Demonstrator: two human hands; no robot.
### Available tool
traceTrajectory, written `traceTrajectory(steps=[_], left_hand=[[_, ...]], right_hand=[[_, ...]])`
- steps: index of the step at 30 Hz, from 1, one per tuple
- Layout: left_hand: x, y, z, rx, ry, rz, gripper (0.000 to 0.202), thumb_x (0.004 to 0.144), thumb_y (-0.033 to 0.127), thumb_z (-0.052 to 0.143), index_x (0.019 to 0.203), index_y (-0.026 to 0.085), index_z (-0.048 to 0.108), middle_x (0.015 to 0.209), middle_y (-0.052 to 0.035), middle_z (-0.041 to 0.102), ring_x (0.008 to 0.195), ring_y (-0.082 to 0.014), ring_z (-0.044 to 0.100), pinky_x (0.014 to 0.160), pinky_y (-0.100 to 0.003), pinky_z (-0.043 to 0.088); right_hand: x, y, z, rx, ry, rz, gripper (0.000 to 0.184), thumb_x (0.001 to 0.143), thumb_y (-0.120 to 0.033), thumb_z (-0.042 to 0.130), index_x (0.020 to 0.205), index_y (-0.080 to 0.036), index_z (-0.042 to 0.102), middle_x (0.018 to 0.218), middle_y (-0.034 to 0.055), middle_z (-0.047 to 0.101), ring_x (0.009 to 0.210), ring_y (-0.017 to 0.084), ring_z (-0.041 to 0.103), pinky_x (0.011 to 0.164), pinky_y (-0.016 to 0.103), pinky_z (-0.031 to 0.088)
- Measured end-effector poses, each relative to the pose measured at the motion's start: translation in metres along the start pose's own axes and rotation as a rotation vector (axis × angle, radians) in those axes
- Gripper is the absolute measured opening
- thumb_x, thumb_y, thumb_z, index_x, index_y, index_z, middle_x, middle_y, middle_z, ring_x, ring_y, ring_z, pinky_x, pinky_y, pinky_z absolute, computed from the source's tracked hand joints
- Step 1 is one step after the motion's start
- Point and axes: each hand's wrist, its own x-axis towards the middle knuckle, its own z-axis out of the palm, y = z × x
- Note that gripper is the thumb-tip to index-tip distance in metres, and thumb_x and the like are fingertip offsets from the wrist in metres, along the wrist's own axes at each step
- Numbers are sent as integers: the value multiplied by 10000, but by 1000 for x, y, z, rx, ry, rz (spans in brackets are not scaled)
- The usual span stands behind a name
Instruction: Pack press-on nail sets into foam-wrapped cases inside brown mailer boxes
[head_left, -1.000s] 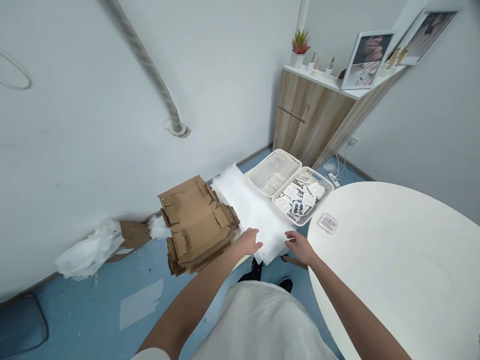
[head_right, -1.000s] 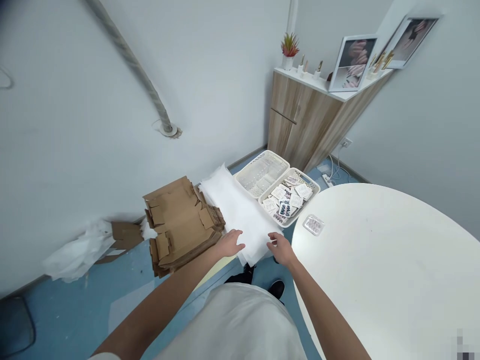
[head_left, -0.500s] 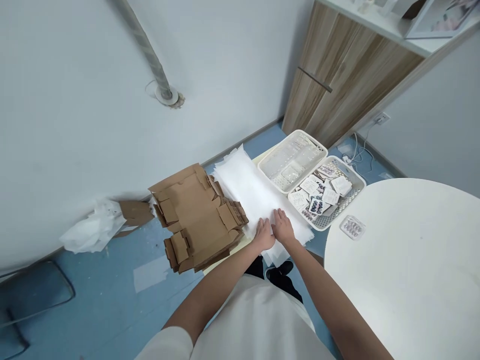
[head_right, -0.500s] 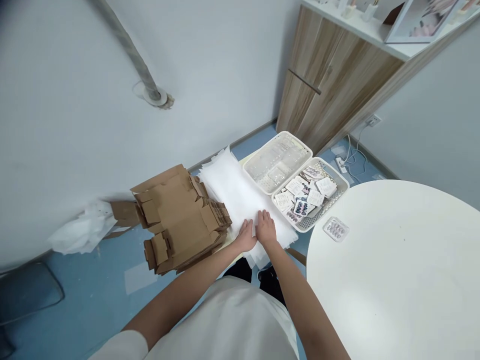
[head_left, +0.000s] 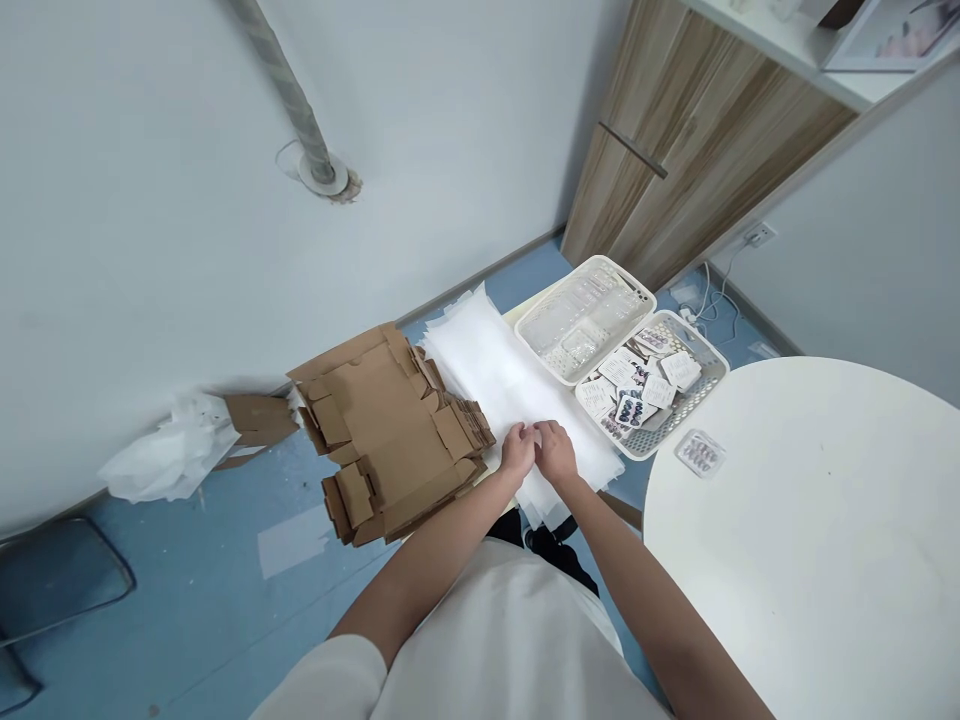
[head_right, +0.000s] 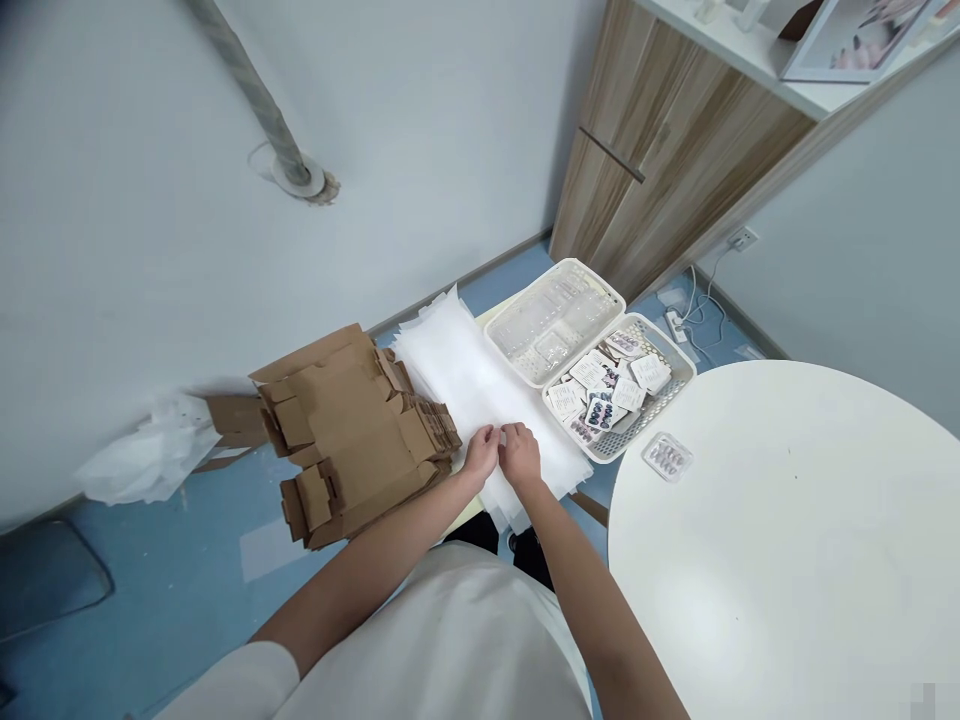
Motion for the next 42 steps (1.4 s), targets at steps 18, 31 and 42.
traceTrajectory(steps=[18,31,42], left_hand=[[-3,-15,-1,-63,-128,74,383,748,252,534,1114,143,499,1188,-137,515,1086,-204,489,924,-307,353],[-35,19,0,191,75,272,584,775,325,495,1269,150,237,1344,-150,248,1275,-221,208,1012,-336,230],[-82,51,55,-119,-536,387,189,711,310,546,796,142,562,738,-40,624,671,-144,575,643,-285,465]], right_hand=[[4,15,1,-153,-10,182,239,816,-214,395,767,-199,629,833,43,574,715,138,529,618,263,285],[-40,6,-42,451,358,-37,94,767,-258,437,783,-199,509,963,79,550,950,196,490,807,327,363],[-118,55,-89,1378,343,131,290,780,-445,407,686,-191,511,1027,72,579,899,204,548,735,347,427]])
